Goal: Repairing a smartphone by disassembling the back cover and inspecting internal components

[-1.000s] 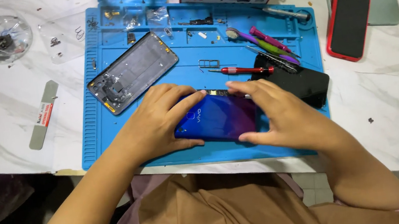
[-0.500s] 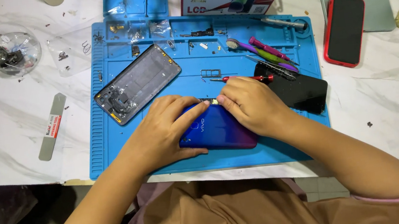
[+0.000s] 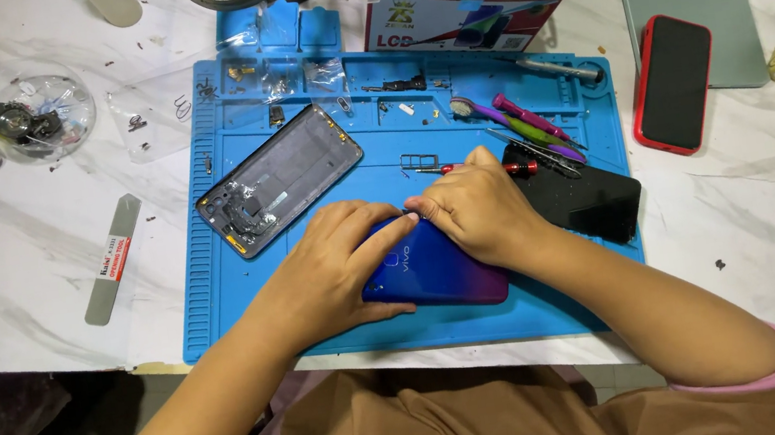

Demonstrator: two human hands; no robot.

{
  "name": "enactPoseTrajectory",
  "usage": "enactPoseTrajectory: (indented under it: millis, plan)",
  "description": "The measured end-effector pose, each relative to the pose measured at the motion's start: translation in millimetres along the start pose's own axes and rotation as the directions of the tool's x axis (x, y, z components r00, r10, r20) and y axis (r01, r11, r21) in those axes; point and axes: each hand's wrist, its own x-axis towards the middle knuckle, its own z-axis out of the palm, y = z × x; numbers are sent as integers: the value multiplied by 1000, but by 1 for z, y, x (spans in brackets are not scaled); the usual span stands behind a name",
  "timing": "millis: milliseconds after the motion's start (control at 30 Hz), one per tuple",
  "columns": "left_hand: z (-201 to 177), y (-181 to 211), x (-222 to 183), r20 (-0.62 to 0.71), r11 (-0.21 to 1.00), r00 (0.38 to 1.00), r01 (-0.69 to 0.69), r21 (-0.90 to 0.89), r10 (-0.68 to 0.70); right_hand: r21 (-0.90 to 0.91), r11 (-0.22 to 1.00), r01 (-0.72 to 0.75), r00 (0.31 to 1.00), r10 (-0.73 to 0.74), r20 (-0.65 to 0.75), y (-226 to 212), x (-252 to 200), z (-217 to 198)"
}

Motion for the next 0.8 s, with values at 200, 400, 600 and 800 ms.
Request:
enactPoseTrajectory:
  millis: [200, 400, 600, 800]
  plan:
    - [0, 0, 1, 29, 1000, 999, 16, -17, -16, -33, 999, 10, 1000, -10, 5, 2, 0, 3]
    - [-2, 2, 3, 14, 1000, 1000, -2, 12, 2, -20, 1000, 20, 1000, -20, 1, 3, 0, 3]
    - [-1, 1, 3, 22, 1000, 1000, 7, -16, -6, -2, 1000, 21, 1000, -21, 2, 2, 0, -1]
    - [0, 0, 1, 21, 999, 1000, 16, -36, -16, 25, 1000, 16, 1000, -16, 8, 10, -5, -11]
